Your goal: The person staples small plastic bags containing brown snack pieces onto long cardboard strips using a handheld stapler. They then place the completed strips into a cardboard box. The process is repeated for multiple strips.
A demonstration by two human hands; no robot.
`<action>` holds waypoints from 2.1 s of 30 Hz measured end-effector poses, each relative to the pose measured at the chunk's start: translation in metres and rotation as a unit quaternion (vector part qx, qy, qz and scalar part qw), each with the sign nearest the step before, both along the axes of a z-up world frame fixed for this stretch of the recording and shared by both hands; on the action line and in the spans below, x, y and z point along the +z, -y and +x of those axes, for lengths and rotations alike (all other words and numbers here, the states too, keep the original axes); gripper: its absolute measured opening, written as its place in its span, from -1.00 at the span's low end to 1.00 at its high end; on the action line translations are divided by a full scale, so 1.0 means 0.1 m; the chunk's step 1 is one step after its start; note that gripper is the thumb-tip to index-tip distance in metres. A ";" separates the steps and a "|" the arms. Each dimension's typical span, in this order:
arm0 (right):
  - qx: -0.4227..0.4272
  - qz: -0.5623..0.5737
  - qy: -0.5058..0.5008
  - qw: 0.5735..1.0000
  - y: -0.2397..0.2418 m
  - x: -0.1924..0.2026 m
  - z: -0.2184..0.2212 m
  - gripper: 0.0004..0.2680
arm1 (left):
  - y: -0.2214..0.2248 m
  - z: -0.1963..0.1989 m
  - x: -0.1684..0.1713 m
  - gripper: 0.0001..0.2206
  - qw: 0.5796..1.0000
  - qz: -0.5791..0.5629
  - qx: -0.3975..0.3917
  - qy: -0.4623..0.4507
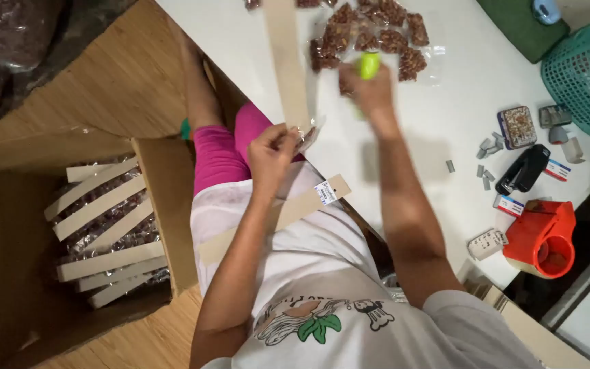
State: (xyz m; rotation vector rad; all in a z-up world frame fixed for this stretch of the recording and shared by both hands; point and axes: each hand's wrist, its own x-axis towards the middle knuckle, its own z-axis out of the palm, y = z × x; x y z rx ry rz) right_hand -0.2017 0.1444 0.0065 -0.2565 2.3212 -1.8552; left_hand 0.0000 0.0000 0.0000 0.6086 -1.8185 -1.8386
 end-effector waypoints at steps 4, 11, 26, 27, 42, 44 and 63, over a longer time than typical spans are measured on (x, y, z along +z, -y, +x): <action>-0.061 0.401 -0.011 0.914 -0.64 -0.41 -0.23 -0.62 | 0.19 -0.09 -0.45 -0.81 0.998 0.054 0.001 0.016; 0.137 0.235 -0.143 0.952 -0.58 0.26 0.31 -0.80 | 0.41 -0.19 -0.57 -0.69 0.969 0.246 0.004 0.014; 0.205 -0.017 -0.006 0.979 -0.03 0.55 0.60 -0.74 | 0.14 -0.13 0.03 -0.70 0.974 0.214 -0.075 -0.031; 0.199 -0.028 -0.010 0.980 -0.02 0.59 0.61 -0.72 | 0.13 -0.15 0.09 -0.76 0.985 0.157 -0.066 -0.027; -0.116 -0.318 0.116 0.934 0.23 0.96 0.62 -0.66 | -0.20 -0.11 0.54 -0.78 0.996 0.084 -0.038 0.002; -0.135 -0.234 0.153 0.951 0.34 1.01 0.64 -0.65 | -0.23 -0.10 0.52 -0.77 0.999 -0.002 -0.040 -0.008; -0.180 0.076 -0.033 0.980 -0.70 -0.18 -0.45 -0.79 | -0.39 -0.18 0.32 -0.77 0.974 0.221 -0.038 0.019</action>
